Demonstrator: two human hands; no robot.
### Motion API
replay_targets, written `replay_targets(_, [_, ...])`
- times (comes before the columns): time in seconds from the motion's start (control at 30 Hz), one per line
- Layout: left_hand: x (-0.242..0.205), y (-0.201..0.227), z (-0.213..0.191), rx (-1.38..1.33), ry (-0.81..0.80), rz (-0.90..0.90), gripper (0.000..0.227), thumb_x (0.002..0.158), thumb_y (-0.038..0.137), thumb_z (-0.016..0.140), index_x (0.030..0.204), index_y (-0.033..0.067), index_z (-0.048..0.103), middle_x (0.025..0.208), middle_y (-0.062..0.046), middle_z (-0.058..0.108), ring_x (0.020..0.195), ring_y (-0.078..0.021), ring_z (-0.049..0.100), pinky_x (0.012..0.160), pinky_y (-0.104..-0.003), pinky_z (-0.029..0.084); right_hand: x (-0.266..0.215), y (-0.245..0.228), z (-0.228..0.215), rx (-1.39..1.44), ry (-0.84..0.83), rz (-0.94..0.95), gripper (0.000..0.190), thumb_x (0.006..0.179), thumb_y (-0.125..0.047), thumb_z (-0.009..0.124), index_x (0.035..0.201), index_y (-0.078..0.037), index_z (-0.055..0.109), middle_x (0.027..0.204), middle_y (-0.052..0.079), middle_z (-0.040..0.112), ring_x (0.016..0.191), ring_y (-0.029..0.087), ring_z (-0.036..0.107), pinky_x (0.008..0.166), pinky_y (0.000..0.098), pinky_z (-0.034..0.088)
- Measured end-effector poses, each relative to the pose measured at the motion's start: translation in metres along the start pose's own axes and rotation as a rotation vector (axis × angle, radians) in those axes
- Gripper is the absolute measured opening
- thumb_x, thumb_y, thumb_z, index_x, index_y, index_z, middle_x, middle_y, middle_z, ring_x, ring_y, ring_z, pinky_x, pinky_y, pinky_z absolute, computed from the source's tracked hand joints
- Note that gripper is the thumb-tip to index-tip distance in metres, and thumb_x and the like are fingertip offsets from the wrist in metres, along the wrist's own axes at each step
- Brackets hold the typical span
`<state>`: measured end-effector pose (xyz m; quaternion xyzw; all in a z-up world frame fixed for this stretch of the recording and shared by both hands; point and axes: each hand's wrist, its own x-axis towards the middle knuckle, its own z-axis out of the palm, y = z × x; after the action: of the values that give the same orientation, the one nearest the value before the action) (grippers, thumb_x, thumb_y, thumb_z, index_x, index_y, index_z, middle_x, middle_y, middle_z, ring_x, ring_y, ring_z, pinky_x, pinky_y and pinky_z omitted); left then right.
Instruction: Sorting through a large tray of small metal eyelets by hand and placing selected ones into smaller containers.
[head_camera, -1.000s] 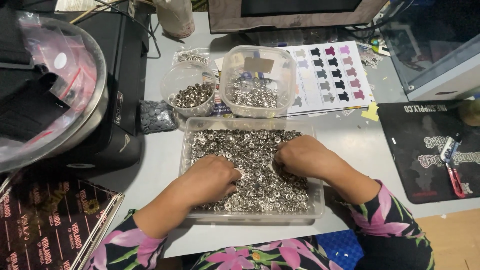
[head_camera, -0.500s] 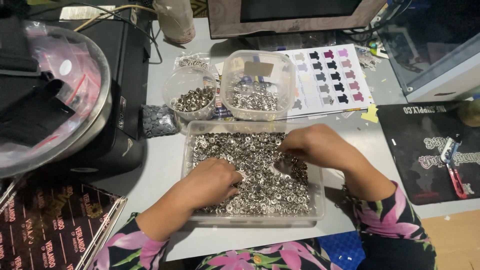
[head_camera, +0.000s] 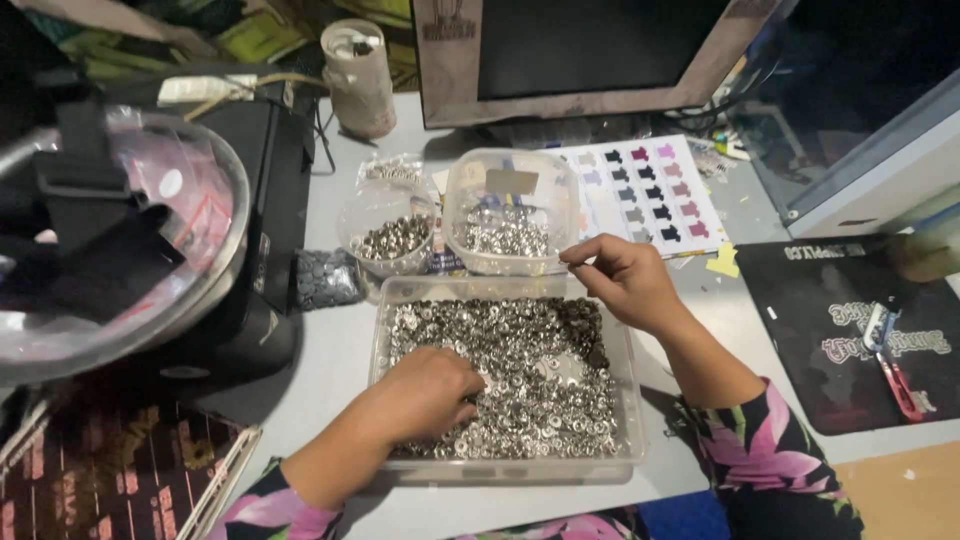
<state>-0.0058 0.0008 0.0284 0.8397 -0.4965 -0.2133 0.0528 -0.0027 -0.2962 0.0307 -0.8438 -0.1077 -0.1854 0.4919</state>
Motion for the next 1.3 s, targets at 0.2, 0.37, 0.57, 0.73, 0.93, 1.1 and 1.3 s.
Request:
replay_targets(0.2, [0.001, 0.007, -0.013, -0.027, -0.098, -0.069, 0.021, 0.1, 0.03, 0.069, 0.09, 0.0128, 0.069, 0.081, -0.001, 0.067, 0.083, -0.016, 0.066, 0.099, -0.039, 0.054, 0.033, 0.013, -0.013, -0.398, 0.144, -0.654, 0.009, 0.094, 0.003, 0.07, 0.097, -0.005, 0.071, 0.095, 0.01, 0.07, 0.079, 0.02, 0.069, 0.062, 0.0272, 0.056])
replay_targets(0.37, [0.002, 0.007, -0.014, -0.035, -0.091, -0.083, 0.019, 0.101, 0.028, 0.068, 0.089, 0.0127, 0.068, 0.083, -0.002, 0.068, 0.083, -0.0165, 0.065, 0.097, -0.038, 0.055, 0.053, -0.003, -0.013, -0.627, 0.329, -1.091, 0.007, 0.094, 0.002, 0.073, 0.099, -0.001, 0.07, 0.082, 0.016, 0.071, 0.062, 0.024, 0.061, 0.05, 0.0329, 0.049])
replay_targets(0.57, [0.005, 0.003, -0.012, -0.042, -0.089, -0.079, 0.019, 0.097, 0.031, 0.07, 0.092, 0.0126, 0.069, 0.09, -0.003, 0.07, 0.09, -0.021, 0.065, 0.093, -0.042, 0.053, 0.053, 0.007, -0.013, -0.742, 0.397, -1.196, 0.01, 0.092, 0.002, 0.076, 0.097, -0.006, 0.072, 0.088, 0.01, 0.072, 0.06, 0.017, 0.056, 0.052, 0.0281, 0.037])
replay_targets(0.73, [0.006, 0.0, -0.009, -0.025, -0.115, -0.087, 0.02, 0.099, 0.032, 0.068, 0.095, 0.0129, 0.068, 0.093, -0.003, 0.069, 0.093, -0.0222, 0.064, 0.094, -0.043, 0.052, 0.053, 0.007, -0.007, -0.731, 0.38, -1.169, 0.008, 0.096, -0.003, 0.069, 0.088, -0.006, 0.068, 0.095, 0.012, 0.078, 0.059, 0.018, 0.062, 0.055, 0.0283, 0.039])
replay_targets(0.93, [0.01, -0.006, -0.001, 0.007, -0.083, -0.054, 0.02, 0.095, 0.031, 0.072, 0.093, 0.0121, 0.068, 0.093, -0.004, 0.069, 0.092, -0.0237, 0.064, 0.088, -0.044, 0.052, 0.051, 0.053, 0.003, -0.602, 0.183, -0.577, 0.01, 0.093, -0.01, 0.073, 0.102, -0.013, 0.078, 0.097, 0.002, 0.079, 0.088, 0.018, 0.077, 0.072, 0.0322, 0.06])
replay_targets(1.1, [0.009, -0.005, -0.001, 0.006, -0.096, -0.058, 0.018, 0.095, 0.03, 0.071, 0.098, 0.0125, 0.069, 0.097, -0.005, 0.069, 0.095, -0.0245, 0.064, 0.089, -0.044, 0.053, 0.049, 0.04, 0.007, -0.373, 0.03, 0.047, 0.025, 0.09, -0.012, 0.07, 0.114, -0.016, 0.077, 0.11, 0.003, 0.079, 0.095, 0.016, 0.077, 0.083, 0.0293, 0.064])
replay_targets(1.3, [0.002, 0.009, -0.019, -0.074, -0.101, -0.111, 0.031, 0.093, 0.027, 0.074, 0.122, 0.0154, 0.07, 0.116, -0.004, 0.072, 0.109, -0.0219, 0.066, 0.109, -0.046, 0.046, 0.038, 0.001, -0.008, -0.363, -0.097, -0.307, 0.015, 0.089, 0.0, 0.068, 0.101, -0.008, 0.073, 0.104, 0.009, 0.076, 0.1, 0.021, 0.073, 0.094, 0.0315, 0.062])
